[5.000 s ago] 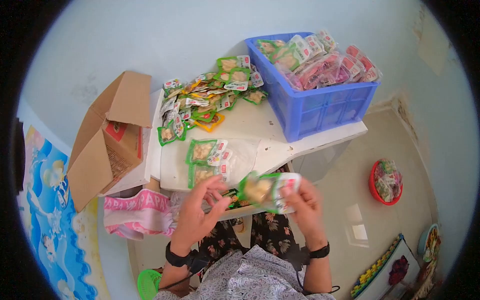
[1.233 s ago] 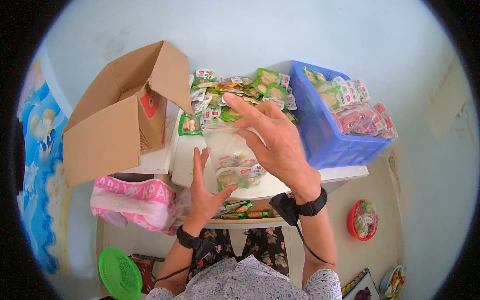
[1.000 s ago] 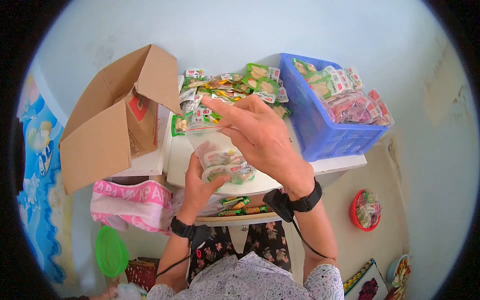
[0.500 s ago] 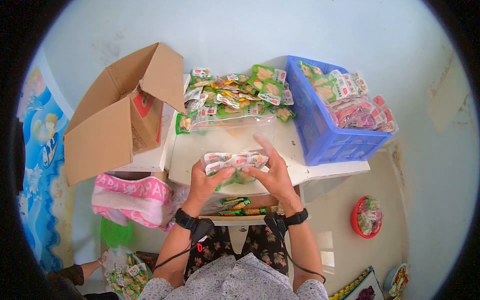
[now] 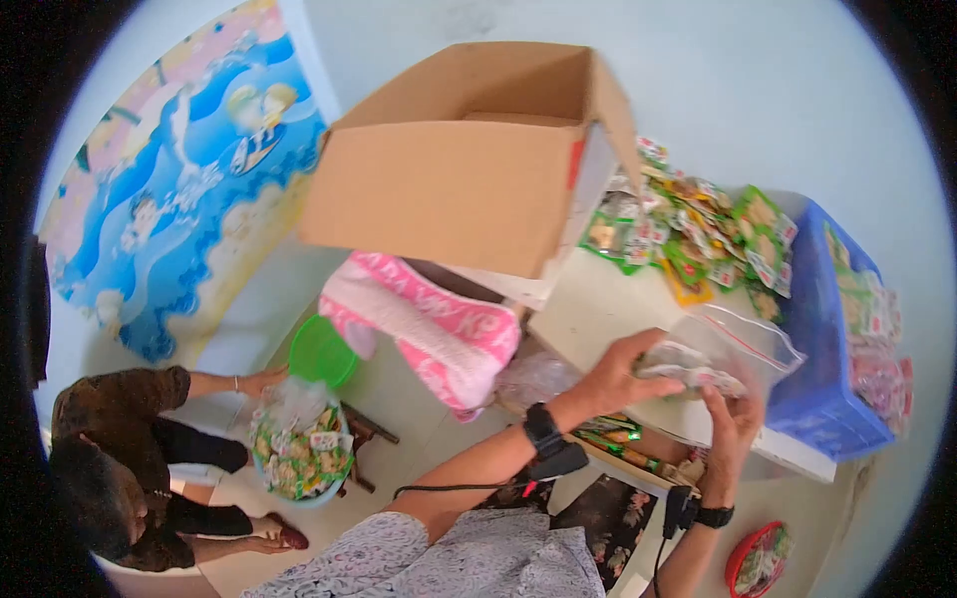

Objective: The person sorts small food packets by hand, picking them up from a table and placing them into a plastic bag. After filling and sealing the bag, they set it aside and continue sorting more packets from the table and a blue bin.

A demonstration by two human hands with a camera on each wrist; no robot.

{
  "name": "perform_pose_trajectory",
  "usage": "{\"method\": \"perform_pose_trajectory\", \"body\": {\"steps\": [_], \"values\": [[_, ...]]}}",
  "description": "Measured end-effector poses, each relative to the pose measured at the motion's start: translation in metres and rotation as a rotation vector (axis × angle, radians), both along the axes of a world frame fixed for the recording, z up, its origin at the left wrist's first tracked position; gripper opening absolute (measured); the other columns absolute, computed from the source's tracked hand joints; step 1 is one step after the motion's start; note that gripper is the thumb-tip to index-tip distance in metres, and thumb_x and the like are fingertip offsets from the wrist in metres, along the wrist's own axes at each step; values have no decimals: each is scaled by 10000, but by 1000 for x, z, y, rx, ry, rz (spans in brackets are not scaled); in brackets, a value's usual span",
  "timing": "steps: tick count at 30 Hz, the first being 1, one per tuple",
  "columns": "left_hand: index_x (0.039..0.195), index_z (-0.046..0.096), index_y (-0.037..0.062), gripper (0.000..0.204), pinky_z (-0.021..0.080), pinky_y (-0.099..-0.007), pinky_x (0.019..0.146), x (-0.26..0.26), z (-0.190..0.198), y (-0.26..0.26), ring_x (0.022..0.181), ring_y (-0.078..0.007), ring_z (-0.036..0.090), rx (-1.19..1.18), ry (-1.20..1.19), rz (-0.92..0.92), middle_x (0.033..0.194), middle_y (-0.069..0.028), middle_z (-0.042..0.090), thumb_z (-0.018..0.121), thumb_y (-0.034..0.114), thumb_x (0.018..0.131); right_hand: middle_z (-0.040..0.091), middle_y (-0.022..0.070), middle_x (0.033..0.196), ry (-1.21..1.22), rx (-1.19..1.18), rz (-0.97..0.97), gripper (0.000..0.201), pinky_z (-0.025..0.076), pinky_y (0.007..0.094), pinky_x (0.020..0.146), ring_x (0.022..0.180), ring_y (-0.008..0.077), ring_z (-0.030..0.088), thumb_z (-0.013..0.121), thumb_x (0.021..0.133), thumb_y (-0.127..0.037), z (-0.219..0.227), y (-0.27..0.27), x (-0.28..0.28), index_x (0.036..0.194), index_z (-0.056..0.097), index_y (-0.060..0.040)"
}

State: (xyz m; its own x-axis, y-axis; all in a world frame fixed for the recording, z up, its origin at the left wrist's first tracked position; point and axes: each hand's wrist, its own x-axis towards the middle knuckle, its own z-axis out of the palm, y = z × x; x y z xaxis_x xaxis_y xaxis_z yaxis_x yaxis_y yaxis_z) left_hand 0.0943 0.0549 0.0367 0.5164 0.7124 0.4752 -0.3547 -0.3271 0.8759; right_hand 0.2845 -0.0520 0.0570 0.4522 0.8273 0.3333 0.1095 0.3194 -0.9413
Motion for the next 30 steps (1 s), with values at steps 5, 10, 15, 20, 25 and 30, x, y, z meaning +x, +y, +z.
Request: {"method": "perform_pose_trajectory", "body": {"steps": [5,10,15,20,25,30], "values": [[1160,692,6,333,546,-346,880,4,3,3,973,-193,702,88,-64,54,1047,-120,733,814,144,882,738,95,1156,-113,-75,-9,359,538,325,961,1041,176,691,718,951,-38,-2,-4,14,1301,679,31],[1082,713,8,253,551,-352,863,4,16,9,932,-220,712,56,-94,30,991,-128,740,805,93,862,748,72,1126,-257,-117,-62,292,531,322,972,1021,158,690,709,974,-63,19,-7,17,1252,709,28],[1084,725,30,294,548,-376,883,1,12,19,997,-277,724,105,73,111,1013,-136,746,831,156,841,740,87,1190,-194,-161,-27,293,541,338,982,1065,174,690,720,974,-71,-4,2,39,1254,706,15],[1116,744,38,315,538,-385,952,0,16,26,1069,-293,708,229,-39,117,1068,-141,752,823,216,868,741,108,1195,-279,-91,13,354,553,345,974,1092,186,685,739,942,-60,21,-1,29,1286,689,9],[1159,765,26,280,552,-328,937,-12,31,29,1041,-156,711,59,12,-24,1120,-82,781,782,201,941,763,97,1145,-173,-141,-58,300,549,332,943,1028,174,699,788,905,-85,53,3,2,1190,749,-2],[1166,771,17,208,546,-285,911,-14,45,34,1005,-110,695,-75,38,-40,1101,-60,785,712,131,1003,784,75,1059,-156,15,36,169,543,288,886,955,123,693,761,959,-85,62,9,6,1104,777,-2]]}}
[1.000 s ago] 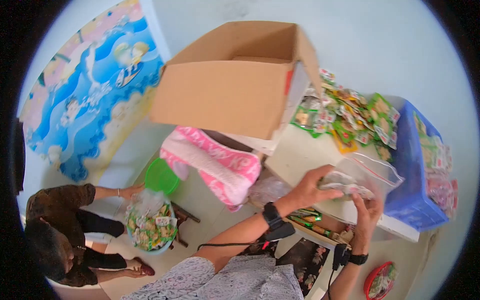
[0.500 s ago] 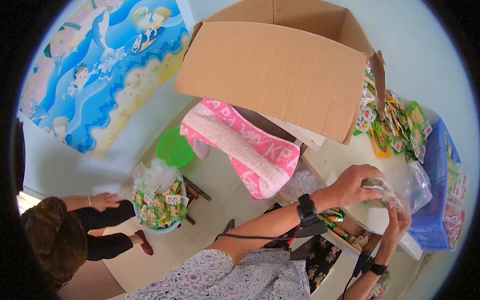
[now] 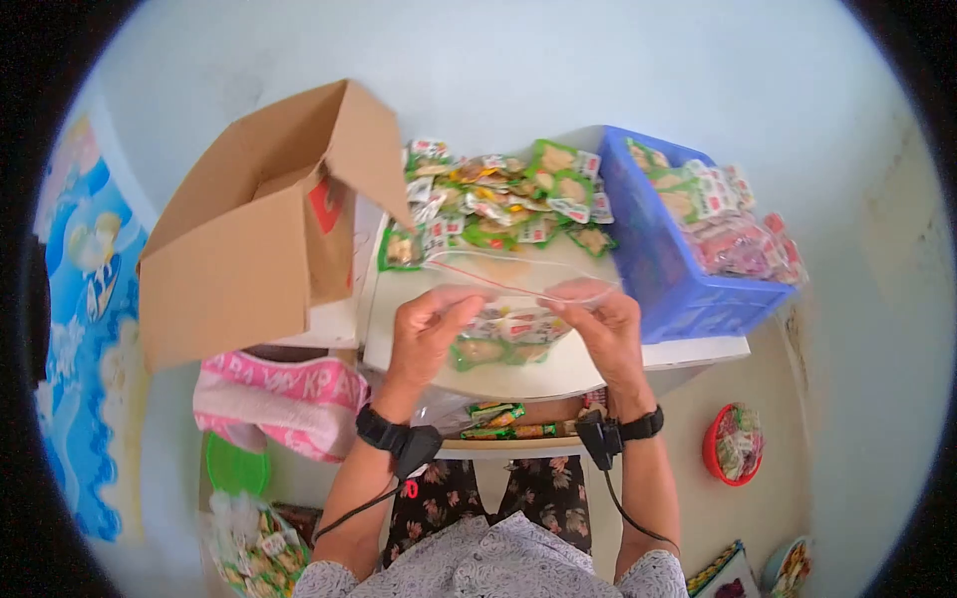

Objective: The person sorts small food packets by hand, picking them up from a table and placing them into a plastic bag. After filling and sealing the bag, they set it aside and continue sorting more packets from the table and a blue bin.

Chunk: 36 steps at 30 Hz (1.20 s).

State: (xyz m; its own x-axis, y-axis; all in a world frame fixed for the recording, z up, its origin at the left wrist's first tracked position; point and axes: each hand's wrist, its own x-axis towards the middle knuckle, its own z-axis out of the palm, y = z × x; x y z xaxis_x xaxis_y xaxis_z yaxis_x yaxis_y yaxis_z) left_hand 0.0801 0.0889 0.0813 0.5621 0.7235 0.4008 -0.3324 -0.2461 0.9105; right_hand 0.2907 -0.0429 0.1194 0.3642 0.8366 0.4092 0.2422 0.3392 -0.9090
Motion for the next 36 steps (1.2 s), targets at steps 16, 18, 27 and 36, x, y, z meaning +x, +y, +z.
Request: {"method": "perform_pose_trajectory", "body": {"steps": [16,18,27,36], "values": [[1179,750,-19,264,564,-293,904,-2,30,-11,992,-152,732,25,44,88,1046,-118,789,641,194,1067,764,115,1070,142,47,75,235,603,318,851,970,177,745,593,1096,-214,10,-3,0,1092,673,6],[1174,749,-21,259,563,-285,882,0,30,-13,959,-151,737,32,52,109,1007,-114,790,643,189,1066,762,116,1053,147,37,48,244,609,301,789,908,183,759,581,1102,-226,11,-5,-2,1077,653,6],[1348,641,-26,351,553,-253,755,5,27,-11,850,-122,713,-21,67,166,886,-75,744,680,115,1028,764,105,906,162,-143,-72,271,501,246,484,571,126,688,668,1047,-238,11,-2,8,909,632,-8],[1538,473,15,741,544,-413,944,11,42,-21,1106,-272,665,610,160,705,1333,-190,620,796,104,876,748,116,780,167,-381,22,292,397,256,397,461,81,554,757,971,-185,-2,1,16,777,599,-33]]}}
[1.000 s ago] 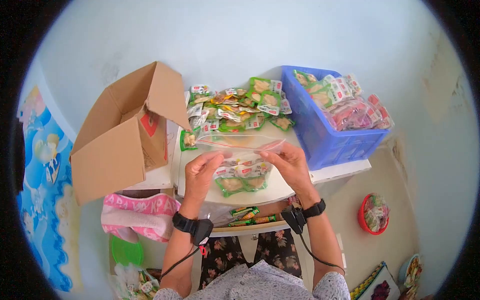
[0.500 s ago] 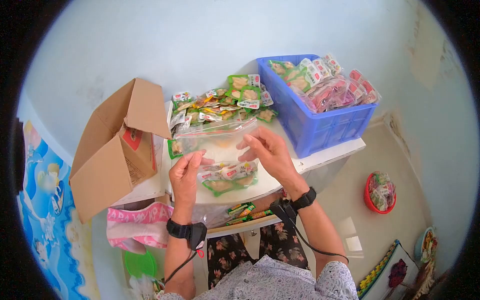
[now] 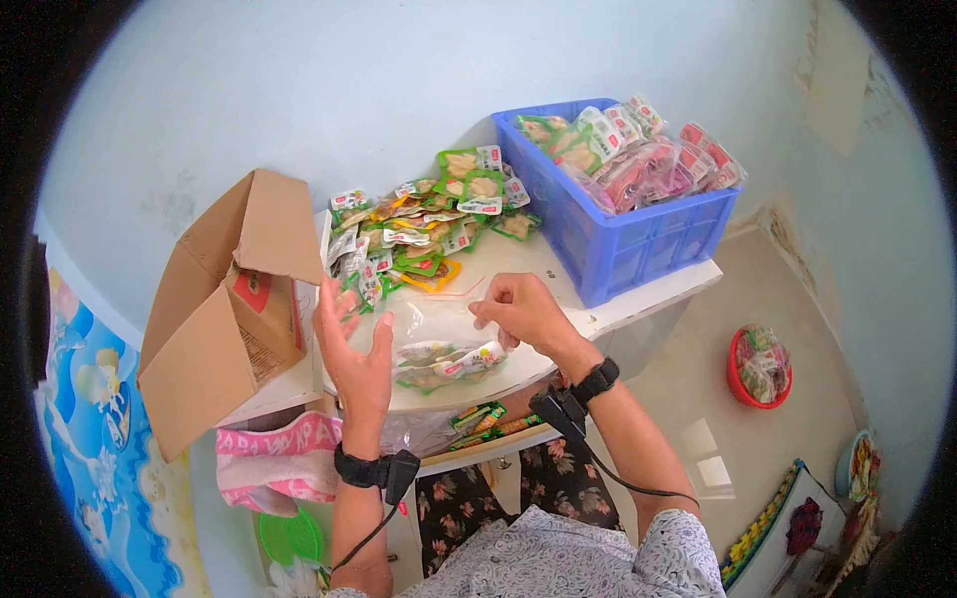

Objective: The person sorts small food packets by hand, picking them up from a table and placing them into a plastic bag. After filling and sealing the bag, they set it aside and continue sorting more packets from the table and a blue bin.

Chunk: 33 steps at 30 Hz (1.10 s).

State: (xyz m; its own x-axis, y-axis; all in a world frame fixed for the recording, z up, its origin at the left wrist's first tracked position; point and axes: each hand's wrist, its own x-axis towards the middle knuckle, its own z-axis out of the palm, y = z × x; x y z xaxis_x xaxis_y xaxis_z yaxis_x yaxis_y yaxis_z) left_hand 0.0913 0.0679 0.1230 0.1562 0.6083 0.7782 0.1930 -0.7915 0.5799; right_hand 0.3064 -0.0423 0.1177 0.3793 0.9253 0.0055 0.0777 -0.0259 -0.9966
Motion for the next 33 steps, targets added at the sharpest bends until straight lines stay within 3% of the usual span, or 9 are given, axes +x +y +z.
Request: {"method": "perform_pose_trajectory", "body": {"steps": [3,7,11,14,17,21,24,27,33], "values": [[1508,531,47,738,483,-457,1037,-10,16,-12,1213,-337,605,191,194,-165,1308,-186,637,831,186,849,741,110,768,-7,-9,0,287,392,255,396,462,81,551,763,962,-172,-2,1,0,773,598,-33],[1490,556,68,818,475,-457,1028,-8,25,-20,1106,-318,650,322,578,-465,1209,-140,696,880,309,778,707,76,730,-103,-42,5,264,399,249,408,468,78,542,771,953,-171,-2,4,0,793,615,-31],[1512,538,100,869,505,-449,963,-16,12,-4,1064,-348,671,187,669,-419,1157,-138,741,912,246,741,666,51,704,-205,-81,4,254,407,243,413,488,74,544,779,946,-174,-12,4,8,809,627,-23],[1534,513,114,885,516,-446,940,-25,11,3,1035,-341,684,138,689,-394,1117,-141,750,904,216,746,696,83,800,-295,-138,-34,214,503,265,518,620,125,629,787,930,-160,-17,4,12,886,653,0],[1548,489,116,889,530,-447,922,-27,11,7,1032,-350,694,41,680,-420,1106,-154,746,891,203,761,730,98,943,-709,248,-390,236,574,331,701,805,200,691,814,899,-159,-26,7,4,1023,686,-3],[1582,442,132,936,573,-432,880,-28,8,7,1012,-362,729,-165,598,-506,1114,-169,750,898,174,765,741,112,1063,-933,552,-202,335,567,412,829,966,306,711,824,878,-213,17,-1,-23,1158,706,-71],[1631,337,123,1048,596,-402,870,-25,-4,11,1007,-328,760,-242,513,-580,1133,-164,759,910,124,754,733,140,998,-1109,290,164,465,551,478,807,953,371,707,825,828,-322,27,-7,-38,1209,686,-96],[1658,252,105,1125,588,-389,929,-29,-20,15,1082,-285,745,-283,421,-584,1185,-153,753,909,98,745,741,137,1034,-1087,84,242,464,554,460,774,932,357,716,821,834,-328,17,-4,-35,1227,695,-114],[1679,191,116,1179,568,-379,986,-31,-45,6,1143,-276,715,-468,302,-622,1226,-174,721,875,17,725,745,168,1015,-976,154,281,463,550,466,775,903,387,713,820,840,-319,3,-3,-16,1227,682,-105]]}}
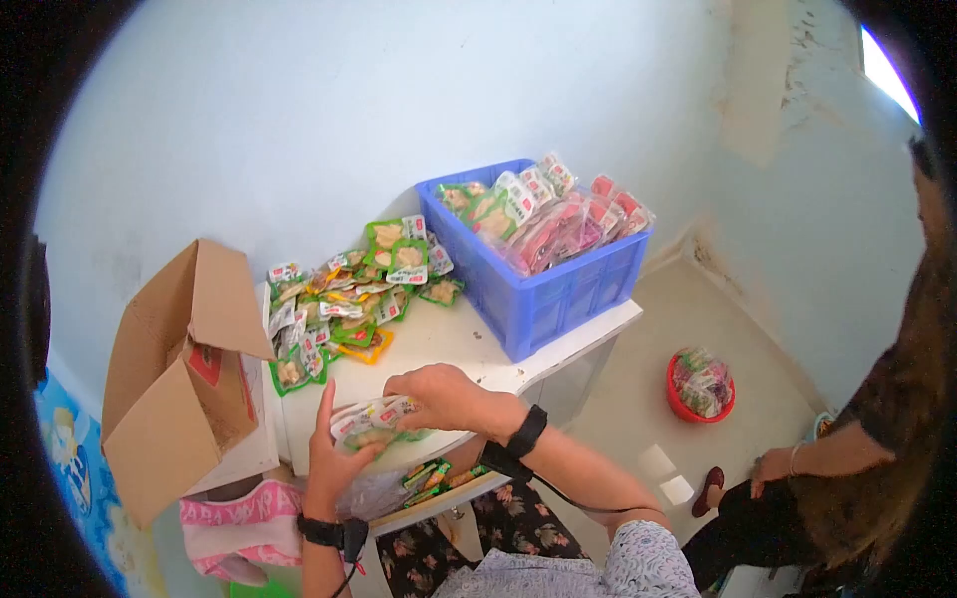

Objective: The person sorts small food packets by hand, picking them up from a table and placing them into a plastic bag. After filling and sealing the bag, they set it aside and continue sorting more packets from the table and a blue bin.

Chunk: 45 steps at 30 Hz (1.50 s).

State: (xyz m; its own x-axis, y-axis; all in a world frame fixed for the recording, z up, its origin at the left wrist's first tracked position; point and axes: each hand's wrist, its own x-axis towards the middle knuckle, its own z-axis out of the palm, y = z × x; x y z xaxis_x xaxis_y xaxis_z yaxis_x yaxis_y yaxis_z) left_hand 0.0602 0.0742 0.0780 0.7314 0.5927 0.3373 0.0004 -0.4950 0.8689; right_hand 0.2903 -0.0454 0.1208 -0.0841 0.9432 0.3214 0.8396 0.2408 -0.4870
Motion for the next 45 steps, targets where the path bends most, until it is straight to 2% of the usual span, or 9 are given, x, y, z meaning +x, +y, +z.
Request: {"method": "perform_pose_trajectory", "body": {"steps": [5,6,19,25,28,31,35,39,45], "values": [[1623,318,0,1035,542,-351,1014,3,-32,1,1150,-247,703,-80,-24,-35,1277,-178,706,868,13,746,745,181,978,119,-57,25,427,545,438,781,884,380,716,832,855,-311,-7,1,14,1180,702,-66],[1475,529,-57,806,535,-347,1002,5,-27,-7,1127,-228,702,-133,-85,10,1252,-169,725,881,67,761,746,181,978,155,-61,33,420,545,431,782,883,371,718,834,857,-306,-6,0,16,1175,707,-62],[1231,698,-51,533,539,-347,962,1,-29,-7,1058,-183,705,-240,-2,-31,1126,-127,774,896,163,785,693,205,826,75,-26,70,331,503,499,716,812,429,663,736,935,-389,5,0,8,1005,741,-65],[1409,587,-16,764,538,-374,1009,3,-45,0,1172,-251,702,-80,34,-57,1269,-151,729,919,232,767,663,200,785,-21,58,25,252,484,469,639,716,421,632,725,974,-295,9,-5,4,966,744,-44],[1591,360,14,1066,531,-402,1043,1,-38,-3,1237,-289,678,-16,64,-39,1334,-179,699,941,300,744,643,201,753,47,132,-30,233,472,441,606,659,411,581,734,976,-252,12,-8,9,935,735,-23],[1663,159,28,1270,504,-415,1089,4,-45,-2,1288,-301,647,-52,-16,-28,1341,-190,697,953,354,727,635,175,740,63,151,-142,223,465,394,593,606,289,569,739,988,-239,46,-14,25,996,756,-16],[1672,117,26,1295,467,-427,1132,4,-41,-3,1348,-314,608,62,-29,-63,1306,-184,720,944,372,737,577,40,616,213,340,-467,323,423,341,519,606,65,480,745,999,-307,96,-17,67,1020,777,14],[1664,136,6,1277,463,-425,1134,4,-43,-2,1364,-319,598,74,-6,-70,1261,-165,746,937,383,743,618,-32,679,305,658,-748,394,436,318,528,638,57,505,760,981,-325,125,-7,133,1075,770,57],[1658,161,-4,1238,450,-424,1147,3,-43,-1,1359,-315,608,71,-2,-78,1220,-162,763,946,290,747,579,125,628,29,538,-977,375,470,413,609,640,146,592,723,975,-326,164,12,205,954,745,48]]}}
